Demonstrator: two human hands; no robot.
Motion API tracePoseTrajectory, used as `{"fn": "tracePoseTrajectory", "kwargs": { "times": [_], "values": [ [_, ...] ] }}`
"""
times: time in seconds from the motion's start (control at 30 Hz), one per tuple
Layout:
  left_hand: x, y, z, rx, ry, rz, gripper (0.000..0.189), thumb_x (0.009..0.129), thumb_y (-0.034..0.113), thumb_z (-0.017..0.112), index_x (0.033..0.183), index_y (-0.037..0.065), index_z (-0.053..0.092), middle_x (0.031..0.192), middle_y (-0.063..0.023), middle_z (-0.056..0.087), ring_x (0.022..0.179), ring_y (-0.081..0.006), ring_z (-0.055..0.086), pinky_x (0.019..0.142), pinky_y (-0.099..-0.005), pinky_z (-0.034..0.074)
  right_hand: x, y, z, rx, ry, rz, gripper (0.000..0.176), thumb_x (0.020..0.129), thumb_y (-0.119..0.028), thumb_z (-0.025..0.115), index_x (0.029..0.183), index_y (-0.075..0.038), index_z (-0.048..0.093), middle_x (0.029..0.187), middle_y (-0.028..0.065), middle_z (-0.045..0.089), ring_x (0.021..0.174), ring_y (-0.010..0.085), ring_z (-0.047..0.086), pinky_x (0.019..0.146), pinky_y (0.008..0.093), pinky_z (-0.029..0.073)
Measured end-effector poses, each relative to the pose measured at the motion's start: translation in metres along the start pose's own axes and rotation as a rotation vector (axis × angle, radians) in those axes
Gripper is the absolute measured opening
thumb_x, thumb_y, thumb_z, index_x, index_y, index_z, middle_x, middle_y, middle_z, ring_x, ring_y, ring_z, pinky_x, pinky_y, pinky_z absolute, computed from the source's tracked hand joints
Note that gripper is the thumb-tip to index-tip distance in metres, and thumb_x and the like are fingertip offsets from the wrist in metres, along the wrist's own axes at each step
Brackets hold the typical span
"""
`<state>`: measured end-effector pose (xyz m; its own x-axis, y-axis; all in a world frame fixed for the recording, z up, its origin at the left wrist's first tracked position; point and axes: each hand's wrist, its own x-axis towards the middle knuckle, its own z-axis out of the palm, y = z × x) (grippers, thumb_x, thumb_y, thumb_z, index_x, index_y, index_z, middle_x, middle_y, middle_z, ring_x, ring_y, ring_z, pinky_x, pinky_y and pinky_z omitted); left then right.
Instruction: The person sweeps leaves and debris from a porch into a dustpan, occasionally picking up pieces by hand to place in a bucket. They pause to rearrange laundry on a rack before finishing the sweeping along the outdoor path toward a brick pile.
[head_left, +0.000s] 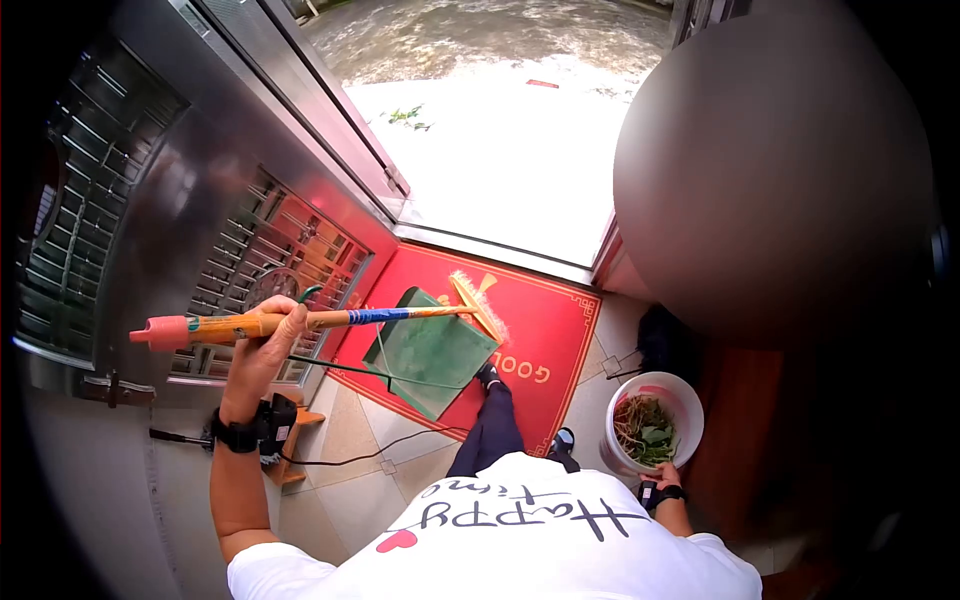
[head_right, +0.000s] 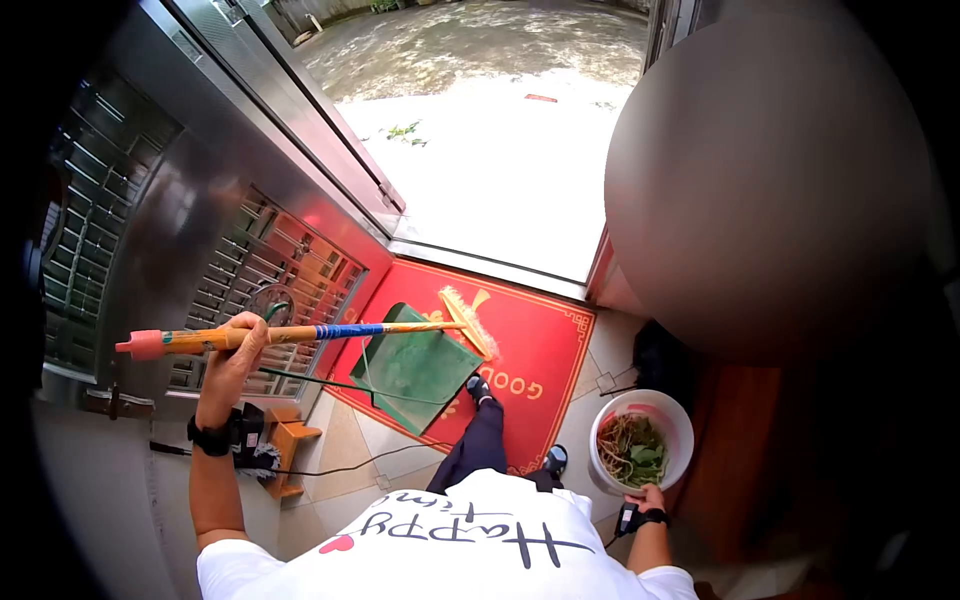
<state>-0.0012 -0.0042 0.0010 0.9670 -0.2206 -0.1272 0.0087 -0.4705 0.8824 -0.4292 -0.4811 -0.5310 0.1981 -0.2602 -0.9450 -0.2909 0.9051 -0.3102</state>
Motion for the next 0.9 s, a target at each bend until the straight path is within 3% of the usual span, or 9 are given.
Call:
{"fn": "tracePoseTrajectory", "kwargs": {
  "times": [0.03,0.07,0.3,0.4,0.47,0.53,0.6,0.8,0.9],
  "values": [
    [-0.002,0.001,0.005,0.019,0.001,-0.013,0.016,0.083,0.022,0.055,0.079,0.006,0.053,0.065,0.0051,0.044,0.058,-0.0014,0.037,0.050,-0.0163,0.031,0.013,0.002,-0.014,-0.014,0.045,0.083,0.038,0.067,-0.003,0.046,0.105,0.003,0.042,0.108,0.0203,0.047,0.094,0.0389,0.049,0.075,0.0570,0.044],
    [0.109,-0.006,-0.006,-0.035,0.011,0.031,0.018,0.083,0.022,0.055,0.077,0.006,0.053,0.065,0.0045,0.045,0.059,-0.0019,0.038,0.051,-0.0166,0.031,0.025,-0.081,0.073,0.042,0.048,-0.039,0.040,0.067,-0.003,0.046,0.106,0.003,0.041,0.109,0.0205,0.047,0.095,0.0390,0.049,0.077,0.0566,0.043],
    [0.311,0.008,-0.035,-0.051,-0.069,0.030,0.022,0.083,0.026,0.055,0.075,0.006,0.053,0.067,0.0039,0.047,0.062,-0.0024,0.040,0.054,-0.0155,0.031,0.019,-0.096,0.229,0.028,0.129,-0.025,0.040,0.065,-0.007,0.049,0.104,0.004,0.045,0.101,0.0195,0.052,0.092,0.0374,0.051,0.075,0.0539,0.046],
    [0.408,0.009,-0.056,0.056,-0.054,0.163,0.018,0.084,0.026,0.053,0.077,0.009,0.051,0.057,0.0084,0.037,0.047,0.0014,0.029,0.040,-0.0154,0.020,0.012,-0.103,0.301,0.082,0.193,0.068,0.036,0.065,-0.007,0.050,0.100,0.003,0.046,0.102,0.0185,0.051,0.091,0.0370,0.052,0.075,0.0524,0.047],
    [0.464,0.017,-0.062,0.062,-0.006,0.160,0.017,0.084,0.025,0.053,0.078,0.009,0.051,0.057,0.0083,0.037,0.047,0.0012,0.028,0.040,-0.0154,0.020,0.016,-0.105,0.330,0.010,0.171,0.024,0.034,0.065,-0.007,0.050,0.097,0.001,0.045,0.101,0.0183,0.050,0.091,0.0362,0.051,0.074,0.0503,0.048],
    [0.513,0.032,-0.065,-0.052,-0.038,0.104,0.017,0.083,0.024,0.055,0.077,0.007,0.054,0.063,0.0075,0.043,0.052,0.0005,0.032,0.044,-0.0151,0.023,0.051,-0.074,0.316,-0.473,0.082,-0.351,0.034,0.065,-0.008,0.051,0.097,0.000,0.044,0.101,0.0183,0.049,0.089,0.0369,0.051,0.072,0.0506,0.048],
    [0.564,0.039,-0.065,-0.113,0.014,0.081,0.017,0.083,0.025,0.056,0.077,0.009,0.055,0.060,0.0081,0.042,0.048,0.0015,0.029,0.040,-0.0151,0.019,0.142,-0.068,0.296,0.274,0.197,0.173,0.039,0.066,-0.012,0.051,0.102,-0.002,0.041,0.108,0.0189,0.043,0.090,0.0390,0.047,0.070,0.0531,0.047],
    [0.712,0.081,-0.074,-0.047,0.078,0.064,0.021,0.082,0.030,0.056,0.076,0.010,0.054,0.056,0.0075,0.039,0.044,0.0005,0.028,0.038,-0.0156,0.020,0.116,-0.112,0.402,0.273,0.307,0.350,0.045,0.063,-0.012,0.046,0.107,-0.001,0.038,0.111,0.0213,0.041,0.095,0.0406,0.044,0.072,0.0551,0.044],
    [0.791,0.089,-0.082,-0.043,0.070,0.063,0.024,0.081,0.034,0.056,0.076,0.010,0.054,0.056,0.0071,0.037,0.043,0.0001,0.027,0.037,-0.0163,0.019,0.115,-0.120,0.456,0.286,0.346,0.364,0.040,0.065,-0.014,0.045,0.102,-0.001,0.043,0.095,0.0203,0.049,0.088,0.0378,0.048,0.070,0.0511,0.045]
  ]
}}
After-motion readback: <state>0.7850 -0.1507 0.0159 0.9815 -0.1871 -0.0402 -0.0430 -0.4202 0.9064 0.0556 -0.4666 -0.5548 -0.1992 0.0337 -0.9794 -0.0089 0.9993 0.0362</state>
